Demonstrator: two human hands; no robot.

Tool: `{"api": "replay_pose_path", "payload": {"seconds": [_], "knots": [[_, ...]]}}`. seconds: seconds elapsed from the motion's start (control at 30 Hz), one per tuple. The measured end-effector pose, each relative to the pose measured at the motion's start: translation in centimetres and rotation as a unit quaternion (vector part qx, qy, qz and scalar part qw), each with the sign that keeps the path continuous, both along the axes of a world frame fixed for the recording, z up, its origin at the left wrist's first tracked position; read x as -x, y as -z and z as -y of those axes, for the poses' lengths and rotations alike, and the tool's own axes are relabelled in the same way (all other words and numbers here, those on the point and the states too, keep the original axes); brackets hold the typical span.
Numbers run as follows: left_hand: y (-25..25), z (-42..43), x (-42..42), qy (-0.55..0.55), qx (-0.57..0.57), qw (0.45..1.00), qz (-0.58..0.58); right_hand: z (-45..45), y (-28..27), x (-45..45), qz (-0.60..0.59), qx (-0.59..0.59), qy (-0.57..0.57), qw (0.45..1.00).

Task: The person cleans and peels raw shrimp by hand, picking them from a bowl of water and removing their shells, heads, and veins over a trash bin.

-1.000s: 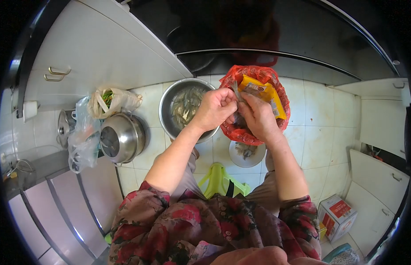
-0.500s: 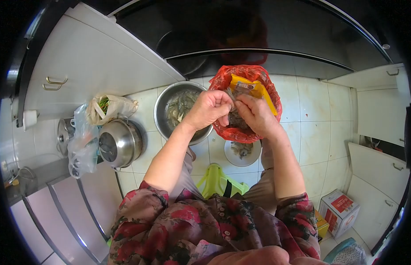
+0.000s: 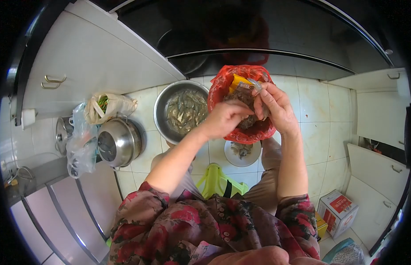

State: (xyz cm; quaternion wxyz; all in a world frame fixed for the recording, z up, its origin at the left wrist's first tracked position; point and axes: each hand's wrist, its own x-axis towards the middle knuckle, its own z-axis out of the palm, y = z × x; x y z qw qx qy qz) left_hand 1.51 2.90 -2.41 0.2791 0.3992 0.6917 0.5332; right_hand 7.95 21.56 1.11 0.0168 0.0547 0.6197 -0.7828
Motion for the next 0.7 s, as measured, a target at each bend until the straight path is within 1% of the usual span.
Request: {"api": "replay_pose_path", "payload": {"seconds": [0.07,0.1,0.17,0.2,0.27,0.3,0.33,0.37,0.4,0.43,0.47,0.53,0.57,0.6,0.67,0.7], "knots": [[0.2,-1.0,-1.3,-0.052,-0.046,0.991,-0.117,0.2,0.2,0.0,-0.001,0.001,-0.013,1.000],[0.2,-1.0,-1.1,-0.052,-0.046,0.991,-0.116,0.3,0.3,0.1,0.002,0.004,-0.012,1.000],[0.3,-1.0,-0.5,-0.110,-0.035,0.967,-0.226,0.4,0.3,0.1,0.006,0.007,-0.009,1.000],[0.3,-0.8,-0.3,-0.110,-0.035,0.968,-0.225,0.4,0.3,0.2,0.024,-0.011,0.003,1.000],[0.3,-0.2,0.0,-0.104,0.038,0.986,-0.126,0.5,0.2,0.3,0.042,-0.029,0.014,0.999],[-0.2,-0.3,-0.1,-0.137,0.031,0.978,-0.155,0.6,0.2,0.3,0.057,-0.034,0.031,0.997],[-0.7,-0.4,-0.5,-0.137,0.031,0.978,-0.155,0.6,0.2,0.3,0.072,-0.039,0.050,0.995],[-1.2,-0.7,-1.1,-0.215,-0.020,0.966,-0.143,0.6,0.2,0.4,0.072,-0.039,0.050,0.995],[-1.8,-0.9,-1.3,-0.289,-0.070,0.946,-0.129,0.7,0.3,0.4,0.084,-0.070,0.049,0.993],[-1.1,-0.9,-0.6,-0.275,-0.067,0.925,-0.255,0.8,0.3,0.4,0.096,-0.101,0.048,0.989],[-0.8,-0.8,-0.4,-0.275,-0.067,0.925,-0.254,1.0,0.4,0.4,0.097,-0.101,0.049,0.989],[-0.5,-0.5,-0.2,-0.191,0.015,0.932,-0.307,1.5,0.6,0.3,0.083,-0.177,-0.004,0.981],[-0.2,-0.4,-0.1,-0.186,0.023,0.929,-0.319,1.7,0.6,0.3,0.095,-0.235,-0.011,0.967],[-0.2,-0.2,0.0,-0.186,0.025,0.929,-0.320,1.9,0.6,0.3,0.094,-0.234,-0.012,0.968],[-0.1,0.0,0.2,-0.150,0.027,0.919,-0.364,2.1,0.5,0.3,0.061,-0.288,-0.008,0.956],[-0.1,0.0,0.2,-0.148,0.026,0.920,-0.363,2.1,0.5,0.3,0.063,-0.288,-0.007,0.956]]}}
